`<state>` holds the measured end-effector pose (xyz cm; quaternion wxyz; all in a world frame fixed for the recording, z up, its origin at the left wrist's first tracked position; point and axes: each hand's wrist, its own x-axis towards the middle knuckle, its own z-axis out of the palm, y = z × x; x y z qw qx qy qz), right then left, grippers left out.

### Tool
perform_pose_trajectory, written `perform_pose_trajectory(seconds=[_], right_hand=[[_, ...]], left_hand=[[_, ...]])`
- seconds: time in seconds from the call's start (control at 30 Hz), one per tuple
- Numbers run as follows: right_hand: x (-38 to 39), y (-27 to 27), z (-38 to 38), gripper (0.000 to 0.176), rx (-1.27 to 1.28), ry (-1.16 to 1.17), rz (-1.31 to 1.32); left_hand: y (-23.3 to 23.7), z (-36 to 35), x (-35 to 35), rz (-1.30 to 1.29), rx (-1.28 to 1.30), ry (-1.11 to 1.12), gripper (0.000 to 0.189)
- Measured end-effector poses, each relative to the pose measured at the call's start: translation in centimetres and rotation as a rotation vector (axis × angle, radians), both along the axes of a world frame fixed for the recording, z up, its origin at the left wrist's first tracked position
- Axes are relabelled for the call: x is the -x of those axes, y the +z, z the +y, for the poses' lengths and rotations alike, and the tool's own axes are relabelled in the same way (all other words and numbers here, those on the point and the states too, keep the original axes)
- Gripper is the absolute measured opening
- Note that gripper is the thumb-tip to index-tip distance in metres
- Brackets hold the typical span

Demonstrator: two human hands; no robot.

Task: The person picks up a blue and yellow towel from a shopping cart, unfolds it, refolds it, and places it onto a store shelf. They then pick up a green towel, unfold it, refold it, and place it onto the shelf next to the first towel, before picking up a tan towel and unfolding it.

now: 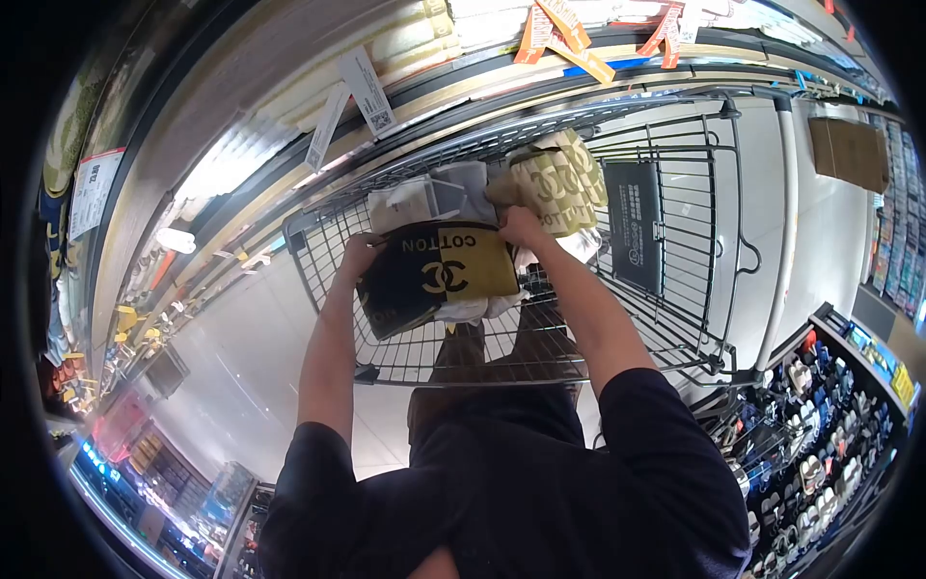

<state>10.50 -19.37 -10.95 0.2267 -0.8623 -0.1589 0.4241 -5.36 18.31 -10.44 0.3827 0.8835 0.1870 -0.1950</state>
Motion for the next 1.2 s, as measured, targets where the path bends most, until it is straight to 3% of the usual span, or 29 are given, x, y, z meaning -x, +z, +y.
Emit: perform_pose_trajectory(seconds=[0.07,0.2,0.3,0.4,0.47,0.53,0.6,0.67,0.73,0.87,0.93,1.0,1.07,1.13,1.2], right_hand=[[-0.1,0.2,0.0,0.024,0.004,0.005,0.008],[-0.5,1.9,-0.3,0.023,-0.064,0.083,-0.007],[-0.7,5.4,-1.8,0.022,-0.105,0.02,-0.055],[0.4,10.0,-4.2,0.025,-0.281,-0.136,-0.094],[1.1,17.2,-4.8,0.03,-0.352,-0.156,-0.154],[2.8,22.1,-5.6,0.026,-0.529,-0.177,-0.401],[3.6,25.1,-6.7,0.023,-0.473,-0.097,-0.463],[4.6,28.3,-6.9,0.022,-0.417,-0.076,-0.548],[5.4,32.1,-6.7,0.022,-0.408,-0.083,-0.641],[6.3,38.1,-5.3,0.021,-0.614,-0.069,-0.855],[7.7,38.8,-4.0,0.017,-0.714,-0.329,-0.669],[8.4,40.5,-2.6,0.015,-0.556,-0.402,-0.635],[7.9,41.6,0.0,0.016,-0.656,-0.328,-0.84],[6.5,43.6,2.8,0.03,-0.686,-0.068,-1.042],[6.4,47.3,6.5,0.043,-0.75,0.182,-1.182]], left_hand=[[0.7,-0.4,-0.3,0.147,0.034,0.106,0.024],[2.3,-0.7,-0.1,0.103,0.004,0.195,0.024],[4.7,-0.7,0.2,-0.11,-0.079,0.188,0.026],[11.1,-2.3,0.7,-0.315,-0.039,0.247,0.024],[17.3,-3.9,1.0,-0.281,0.198,0.427,0.018],[19.4,-4.3,2.3,-0.377,0.303,0.47,0.018],[20.7,-4.3,2.9,-0.489,0.707,0.539,0.025],[21.7,-4.3,2.5,-0.577,0.685,0.528,0.028],[23.6,-4.0,2.4,-0.462,0.618,0.453,0.028],[23.8,-3.1,2.3,-0.458,0.712,0.425,0.021],[23.9,-3.2,2.3,-0.473,0.777,0.416,0.02],[23.2,-3.2,2.3,-0.501,0.873,0.42,0.02],[21.7,-3.6,2.0,-0.553,0.909,0.468,0.019],[21.1,-4.3,2.1,-0.589,0.942,0.516,0.017],[21.6,-6.4,1.5,-0.707,1.129,0.749,0.017]])
